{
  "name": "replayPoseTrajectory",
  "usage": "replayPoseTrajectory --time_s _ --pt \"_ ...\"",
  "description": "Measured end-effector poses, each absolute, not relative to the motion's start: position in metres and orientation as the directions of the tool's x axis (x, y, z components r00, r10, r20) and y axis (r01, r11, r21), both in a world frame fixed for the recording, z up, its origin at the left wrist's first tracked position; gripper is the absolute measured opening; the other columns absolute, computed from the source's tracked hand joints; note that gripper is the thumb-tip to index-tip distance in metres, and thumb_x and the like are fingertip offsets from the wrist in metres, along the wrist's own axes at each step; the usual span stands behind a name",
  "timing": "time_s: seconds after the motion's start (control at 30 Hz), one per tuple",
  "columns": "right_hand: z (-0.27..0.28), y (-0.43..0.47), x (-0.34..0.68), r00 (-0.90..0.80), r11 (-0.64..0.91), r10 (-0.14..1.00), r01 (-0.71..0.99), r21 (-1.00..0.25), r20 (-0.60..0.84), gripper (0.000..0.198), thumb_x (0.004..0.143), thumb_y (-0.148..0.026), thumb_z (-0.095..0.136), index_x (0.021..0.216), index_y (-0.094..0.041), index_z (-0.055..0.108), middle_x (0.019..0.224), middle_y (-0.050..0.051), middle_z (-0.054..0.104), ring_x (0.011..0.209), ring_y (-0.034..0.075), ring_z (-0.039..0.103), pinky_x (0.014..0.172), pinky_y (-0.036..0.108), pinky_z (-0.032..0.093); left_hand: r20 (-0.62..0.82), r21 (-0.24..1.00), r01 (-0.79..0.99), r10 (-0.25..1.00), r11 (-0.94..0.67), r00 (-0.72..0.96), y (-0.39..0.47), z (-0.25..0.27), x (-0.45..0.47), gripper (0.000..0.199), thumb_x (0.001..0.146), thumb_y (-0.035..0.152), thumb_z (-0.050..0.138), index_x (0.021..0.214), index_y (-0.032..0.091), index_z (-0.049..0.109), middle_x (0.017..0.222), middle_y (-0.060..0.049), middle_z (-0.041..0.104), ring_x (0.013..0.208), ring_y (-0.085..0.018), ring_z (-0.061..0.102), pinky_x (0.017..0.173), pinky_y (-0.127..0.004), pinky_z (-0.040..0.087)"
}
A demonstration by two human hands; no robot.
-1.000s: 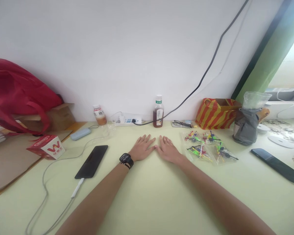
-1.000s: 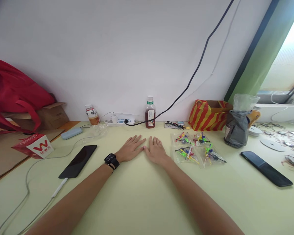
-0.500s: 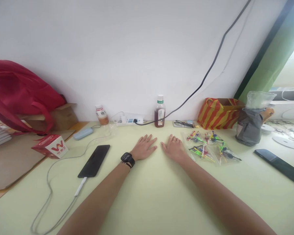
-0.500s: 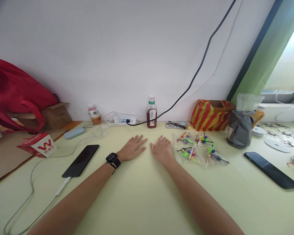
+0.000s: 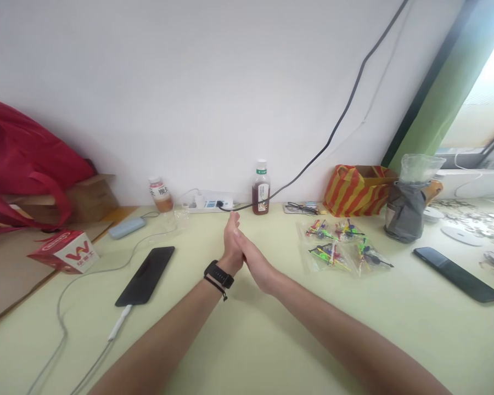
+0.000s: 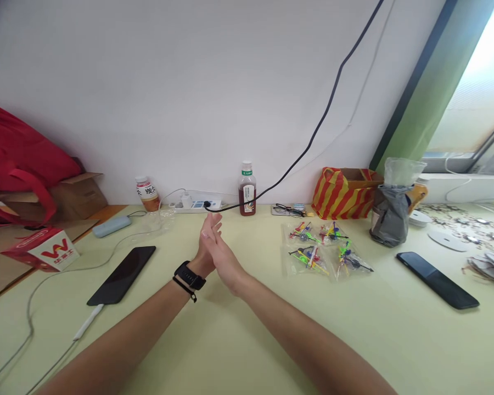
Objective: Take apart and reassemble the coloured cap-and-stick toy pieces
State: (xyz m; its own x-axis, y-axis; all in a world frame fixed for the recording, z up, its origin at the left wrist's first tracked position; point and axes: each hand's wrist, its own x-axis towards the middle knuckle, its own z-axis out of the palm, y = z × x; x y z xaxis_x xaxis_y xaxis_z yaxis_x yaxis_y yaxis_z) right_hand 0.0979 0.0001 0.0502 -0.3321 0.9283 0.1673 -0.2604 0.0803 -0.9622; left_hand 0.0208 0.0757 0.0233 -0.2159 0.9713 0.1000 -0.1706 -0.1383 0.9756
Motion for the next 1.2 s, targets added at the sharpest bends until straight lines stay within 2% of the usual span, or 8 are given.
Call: replayPoseTrajectory --time_s 0.13,0.27,0.4,0.6,0.8,0.97,1.07,1.2 --pt "0.075 -0.013 0.102 -0.396 0.101 0.887 -0.339 -0.936 0.239 0.067 0.094 -0.064 0.054 0.151 -0.029 0.050 0.156 0.003 0.049 0.148 0.024 0.035 0.123 0.044 0.024 0.065 0.965 -0.224 0.949 -0.139 -0.309 0.081 0.047 0.013 0.062 0.099 0.064 0.037 0.140 0.022 0.057 0.159 -0.009 0.045 0.151 -0.028 0.035 0.127 -0.048 0.021" --pt "0.091 -0.019 0.107 -0.420 0.066 0.880 -0.353 -0.933 0.221 0.057 0.096 -0.062 0.053 0.139 -0.027 0.062 0.144 0.005 0.060 0.137 0.023 0.048 0.120 0.042 0.029 0.344 0.921 -0.082 0.895 -0.380 -0.285 0.079 0.059 0.005 0.056 0.104 0.058 0.032 0.140 0.024 0.058 0.157 -0.006 0.049 0.150 -0.025 0.037 0.126 -0.045 0.025" --pt "0.101 -0.022 0.113 -0.440 0.051 0.879 -0.297 -0.953 0.184 0.050 0.095 -0.064 0.054 0.120 -0.023 0.069 0.123 0.006 0.068 0.123 0.024 0.055 0.113 0.043 0.035 0.659 0.752 0.166 0.740 -0.638 -0.138 0.069 0.068 -0.001 0.053 0.105 0.055 0.032 0.141 0.024 0.058 0.154 -0.006 0.052 0.148 -0.024 0.039 0.125 -0.043 0.026" --pt "0.122 -0.031 0.122 -0.440 0.086 0.888 -0.133 -0.987 0.137 0.048 0.089 -0.068 0.059 0.092 -0.022 0.068 0.096 0.005 0.067 0.106 0.025 0.057 0.097 0.040 0.044 0.808 0.566 0.303 0.590 -0.767 -0.017 0.072 0.077 -0.012 0.057 0.103 0.059 0.033 0.133 0.022 0.064 0.149 -0.008 0.057 0.147 -0.028 0.040 0.124 -0.046 0.027" --pt "0.137 -0.034 0.132 -0.515 0.142 0.838 -0.118 -0.983 0.183 0.036 0.094 -0.056 0.059 0.093 -0.021 0.069 0.105 0.004 0.070 0.110 0.024 0.059 0.097 0.037 0.044 0.736 0.659 0.316 0.672 -0.682 -0.085 0.085 0.073 -0.020 0.056 0.105 0.054 0.029 0.120 0.021 0.071 0.136 -0.010 0.066 0.132 -0.027 0.056 0.113 -0.045 0.041" --pt "0.132 -0.031 0.132 -0.436 0.229 0.869 -0.066 -0.971 0.234 0.033 0.092 -0.050 0.065 0.102 -0.020 0.073 0.112 0.006 0.073 0.111 0.024 0.065 0.094 0.036 0.049 0.487 0.863 0.177 0.873 -0.474 -0.039 0.088 0.075 -0.016 0.064 0.101 0.063 0.032 0.100 0.015 0.074 0.100 -0.013 0.078 0.095 -0.025 0.072 0.082 -0.035 0.056" --pt "0.125 -0.030 0.129 -0.389 0.310 0.871 -0.036 -0.950 0.299 0.026 0.089 -0.040 0.070 0.103 -0.019 0.073 0.100 0.007 0.075 0.097 0.022 0.070 0.086 0.035 0.053 0.419 0.876 0.255 0.908 -0.409 0.015 0.086 0.077 -0.015 0.058 0.095 0.066 0.048 0.076 0.016 0.071 0.060 -0.004 0.067 0.057 -0.017 0.062 0.056 -0.027 0.049" --pt "0.121 -0.029 0.127 -0.438 0.410 0.816 -0.022 -0.912 0.378 0.011 0.092 -0.026 0.062 0.095 -0.018 0.069 0.079 0.002 0.069 0.074 0.016 0.066 0.070 0.029 0.051 0.424 0.831 0.385 0.905 -0.401 0.028 0.083 0.073 -0.011 0.064 0.091 0.065 0.057 0.048 0.020 0.044 0.043 0.003 0.040 0.043 -0.010 0.037 0.041 -0.026 0.028"
